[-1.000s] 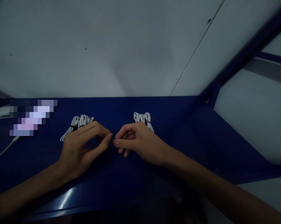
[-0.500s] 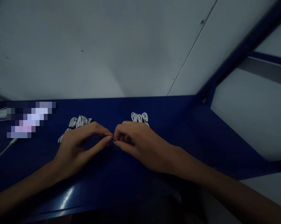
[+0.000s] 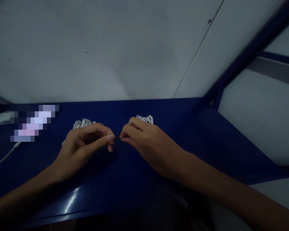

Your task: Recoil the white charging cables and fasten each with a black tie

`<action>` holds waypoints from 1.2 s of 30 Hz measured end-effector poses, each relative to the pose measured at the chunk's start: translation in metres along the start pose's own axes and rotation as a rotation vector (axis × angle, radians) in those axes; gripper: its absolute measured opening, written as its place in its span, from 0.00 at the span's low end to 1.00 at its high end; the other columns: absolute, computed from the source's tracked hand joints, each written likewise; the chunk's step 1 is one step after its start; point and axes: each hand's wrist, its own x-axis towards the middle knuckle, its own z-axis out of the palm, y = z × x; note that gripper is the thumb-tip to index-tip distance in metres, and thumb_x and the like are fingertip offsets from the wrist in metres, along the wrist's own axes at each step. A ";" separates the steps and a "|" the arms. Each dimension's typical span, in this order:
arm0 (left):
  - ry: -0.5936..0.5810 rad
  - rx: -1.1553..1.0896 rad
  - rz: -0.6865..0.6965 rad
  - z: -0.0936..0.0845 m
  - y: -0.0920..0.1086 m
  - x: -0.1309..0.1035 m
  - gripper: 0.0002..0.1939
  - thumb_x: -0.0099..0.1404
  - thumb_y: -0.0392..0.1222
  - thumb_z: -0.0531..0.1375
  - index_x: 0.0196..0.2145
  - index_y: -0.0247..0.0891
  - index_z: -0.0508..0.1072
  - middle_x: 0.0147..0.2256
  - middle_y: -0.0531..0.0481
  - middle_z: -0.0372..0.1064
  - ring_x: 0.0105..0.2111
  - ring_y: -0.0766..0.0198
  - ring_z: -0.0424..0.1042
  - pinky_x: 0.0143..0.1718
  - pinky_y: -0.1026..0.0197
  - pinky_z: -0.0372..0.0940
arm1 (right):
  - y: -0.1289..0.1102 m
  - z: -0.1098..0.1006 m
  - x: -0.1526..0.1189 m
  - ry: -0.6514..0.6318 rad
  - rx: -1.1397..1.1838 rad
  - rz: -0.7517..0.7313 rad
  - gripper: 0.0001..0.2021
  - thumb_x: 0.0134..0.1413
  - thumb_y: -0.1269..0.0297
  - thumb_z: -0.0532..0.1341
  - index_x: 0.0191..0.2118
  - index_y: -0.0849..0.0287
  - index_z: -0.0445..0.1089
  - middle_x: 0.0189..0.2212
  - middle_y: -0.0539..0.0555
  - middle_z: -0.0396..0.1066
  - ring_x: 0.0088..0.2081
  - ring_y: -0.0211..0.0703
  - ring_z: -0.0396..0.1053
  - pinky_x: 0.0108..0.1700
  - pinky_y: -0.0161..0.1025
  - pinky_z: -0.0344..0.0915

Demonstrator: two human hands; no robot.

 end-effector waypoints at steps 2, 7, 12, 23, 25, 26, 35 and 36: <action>0.003 -0.037 -0.009 0.000 -0.001 0.001 0.05 0.76 0.43 0.68 0.41 0.42 0.84 0.32 0.54 0.81 0.34 0.65 0.80 0.42 0.61 0.72 | 0.000 0.001 -0.001 0.034 -0.006 -0.005 0.06 0.78 0.70 0.61 0.47 0.54 0.76 0.42 0.53 0.74 0.39 0.43 0.72 0.42 0.40 0.71; 0.034 0.028 0.016 0.001 -0.005 0.001 0.04 0.74 0.43 0.70 0.40 0.42 0.85 0.31 0.55 0.81 0.34 0.64 0.80 0.42 0.61 0.72 | -0.001 0.004 -0.003 0.077 0.015 0.080 0.05 0.72 0.73 0.66 0.45 0.55 0.76 0.40 0.50 0.75 0.37 0.41 0.72 0.40 0.39 0.70; 0.008 0.148 0.021 0.004 -0.010 -0.002 0.08 0.77 0.47 0.67 0.42 0.44 0.84 0.33 0.54 0.81 0.36 0.63 0.80 0.42 0.60 0.72 | -0.005 0.006 -0.010 0.055 0.050 0.147 0.05 0.71 0.73 0.67 0.43 0.54 0.76 0.39 0.50 0.77 0.36 0.41 0.73 0.38 0.39 0.70; -0.018 0.106 -0.047 0.011 -0.012 -0.008 0.15 0.80 0.51 0.63 0.59 0.43 0.75 0.39 0.51 0.80 0.34 0.61 0.81 0.35 0.59 0.74 | 0.134 -0.074 -0.026 0.275 -0.271 0.886 0.08 0.66 0.65 0.67 0.42 0.63 0.83 0.39 0.64 0.83 0.41 0.51 0.78 0.42 0.46 0.67; -0.026 0.105 -0.050 0.012 -0.013 -0.007 0.16 0.80 0.50 0.62 0.60 0.43 0.75 0.39 0.50 0.80 0.34 0.61 0.81 0.35 0.59 0.75 | 0.159 -0.082 -0.028 0.249 -0.273 0.971 0.08 0.65 0.66 0.68 0.41 0.64 0.83 0.38 0.65 0.82 0.39 0.51 0.77 0.41 0.47 0.66; -0.027 0.104 -0.050 0.012 -0.014 -0.007 0.16 0.80 0.50 0.62 0.60 0.43 0.74 0.39 0.50 0.80 0.34 0.61 0.81 0.35 0.59 0.75 | 0.169 -0.084 -0.029 0.229 -0.268 0.996 0.08 0.65 0.65 0.68 0.41 0.64 0.83 0.38 0.65 0.82 0.38 0.50 0.76 0.41 0.46 0.66; -0.038 0.103 -0.055 0.012 -0.014 -0.009 0.16 0.81 0.50 0.61 0.61 0.45 0.72 0.40 0.52 0.79 0.34 0.62 0.81 0.36 0.58 0.75 | 0.215 -0.084 -0.037 0.036 -0.246 1.114 0.10 0.74 0.58 0.67 0.50 0.59 0.78 0.50 0.57 0.79 0.47 0.46 0.79 0.51 0.47 0.78; -0.040 0.100 -0.058 0.012 -0.014 -0.009 0.15 0.81 0.50 0.61 0.61 0.46 0.72 0.40 0.52 0.79 0.34 0.62 0.81 0.35 0.58 0.75 | 0.217 -0.084 -0.037 0.027 -0.237 1.115 0.11 0.75 0.57 0.66 0.51 0.59 0.78 0.50 0.57 0.79 0.47 0.46 0.79 0.52 0.48 0.78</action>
